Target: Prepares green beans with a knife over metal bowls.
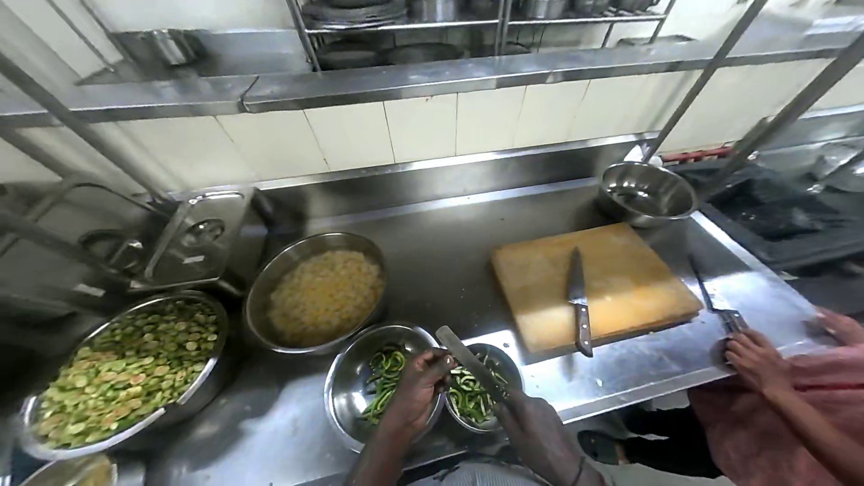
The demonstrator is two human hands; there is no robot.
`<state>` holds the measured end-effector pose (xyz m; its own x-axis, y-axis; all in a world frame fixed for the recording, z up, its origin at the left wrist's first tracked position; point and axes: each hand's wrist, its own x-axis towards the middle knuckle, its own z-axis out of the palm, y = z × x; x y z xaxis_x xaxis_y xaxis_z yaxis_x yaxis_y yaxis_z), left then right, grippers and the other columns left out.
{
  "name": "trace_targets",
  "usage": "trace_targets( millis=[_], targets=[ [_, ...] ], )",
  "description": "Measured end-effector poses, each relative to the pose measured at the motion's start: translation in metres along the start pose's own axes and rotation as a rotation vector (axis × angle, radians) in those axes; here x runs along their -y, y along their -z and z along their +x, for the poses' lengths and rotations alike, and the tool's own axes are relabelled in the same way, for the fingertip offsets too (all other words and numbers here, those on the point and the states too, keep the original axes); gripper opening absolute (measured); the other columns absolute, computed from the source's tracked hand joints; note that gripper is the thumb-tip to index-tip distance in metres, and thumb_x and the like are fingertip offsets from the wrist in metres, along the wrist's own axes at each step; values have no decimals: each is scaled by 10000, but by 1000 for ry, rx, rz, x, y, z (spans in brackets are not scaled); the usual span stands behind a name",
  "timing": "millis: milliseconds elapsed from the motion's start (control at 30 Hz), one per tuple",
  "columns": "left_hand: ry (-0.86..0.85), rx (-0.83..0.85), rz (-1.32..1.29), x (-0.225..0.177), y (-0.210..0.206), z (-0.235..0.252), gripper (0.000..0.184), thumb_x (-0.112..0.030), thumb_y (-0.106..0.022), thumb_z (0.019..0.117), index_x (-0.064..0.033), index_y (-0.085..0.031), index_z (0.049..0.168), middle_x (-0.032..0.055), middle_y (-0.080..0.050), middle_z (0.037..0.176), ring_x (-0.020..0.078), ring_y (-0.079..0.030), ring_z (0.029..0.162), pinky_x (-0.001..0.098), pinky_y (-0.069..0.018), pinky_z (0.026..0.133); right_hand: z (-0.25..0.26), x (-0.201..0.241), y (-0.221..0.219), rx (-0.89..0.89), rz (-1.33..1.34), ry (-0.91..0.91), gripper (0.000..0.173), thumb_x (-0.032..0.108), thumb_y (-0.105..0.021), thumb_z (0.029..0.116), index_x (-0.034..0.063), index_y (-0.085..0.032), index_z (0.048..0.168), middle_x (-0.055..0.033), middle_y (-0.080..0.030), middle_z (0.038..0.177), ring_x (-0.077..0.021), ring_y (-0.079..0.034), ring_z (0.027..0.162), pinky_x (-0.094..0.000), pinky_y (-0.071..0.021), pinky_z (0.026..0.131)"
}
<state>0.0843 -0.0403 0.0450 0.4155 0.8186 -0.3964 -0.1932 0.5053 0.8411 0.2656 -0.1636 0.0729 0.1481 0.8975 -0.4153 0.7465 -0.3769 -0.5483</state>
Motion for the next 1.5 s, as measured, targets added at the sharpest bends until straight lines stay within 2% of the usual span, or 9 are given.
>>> trace_targets(
  millis=[233,467,733,867,933,1100,1300,1400,1500],
  targets=[
    [-19,-7,77,0,-4,0,59,13,-685,921,-4,-678,865,67,-651,787,97,-553,625,224,-469,570,2,11,7,37,-106,-21,395,387,-429,1078,69,-615,1220,-166,-702,967,-361,-703,962,-536,-544,843],
    [122,68,-71,1,-6,4,101,6,-672,928,-33,-624,847,56,-633,772,104,-574,632,237,-502,591,7,5,5,61,-14,11,400,400,-441,1068,64,-620,1191,-148,-672,891,-335,-687,870,-524,-543,793],
    [198,97,-55,6,-18,4,43,14,-695,915,-12,-670,937,53,-650,787,99,-567,628,241,-491,579,7,17,12,89,-141,-45,392,386,-413,1078,75,-609,1215,-163,-694,947,-356,-702,945,-537,-545,828],
    [172,130,-145,8,-18,2,145,16,-605,980,26,-650,1118,125,-700,953,192,-685,814,341,-592,788,9,11,8,-6,-32,-36,402,384,-432,1076,69,-618,1243,-153,-696,918,-338,-701,901,-525,-547,821],
    [169,94,-216,12,-21,0,138,-8,-556,1021,53,-645,1108,173,-712,980,259,-713,874,413,-601,855,9,8,7,-47,-4,-30,416,393,-436,1075,70,-615,1265,-138,-690,883,-325,-699,861,-516,-550,799],
    [141,1,-210,13,-26,-2,103,-9,-581,1017,77,-637,1015,206,-722,951,298,-739,858,428,-625,839,8,14,13,0,-100,-71,411,400,-419,1083,80,-597,1270,-150,-700,926,-343,-707,913,-521,-552,820],
    [197,43,-76,10,-23,-3,72,8,-621,990,77,-619,968,191,-722,912,290,-743,828,444,-636,824,6,21,17,110,-195,-63,384,363,-412,1084,62,-587,1247,-174,-701,996,-359,-704,983,-534,-547,854],
    [249,67,-88,9,-24,-5,84,2,-620,992,78,-604,1025,187,-720,912,281,-740,823,432,-634,812,9,19,12,131,-168,-36,385,374,-419,1082,70,-584,1253,-169,-696,997,-358,-700,978,-534,-546,855],
    [270,127,-117,16,-24,-4,127,5,-633,979,62,-594,1085,165,-721,913,251,-729,823,410,-623,806,11,17,7,145,-133,-6,430,364,-428,1079,101,-562,1391,-177,-706,1046,-367,-697,1003,-546,-542,888]
  ],
)
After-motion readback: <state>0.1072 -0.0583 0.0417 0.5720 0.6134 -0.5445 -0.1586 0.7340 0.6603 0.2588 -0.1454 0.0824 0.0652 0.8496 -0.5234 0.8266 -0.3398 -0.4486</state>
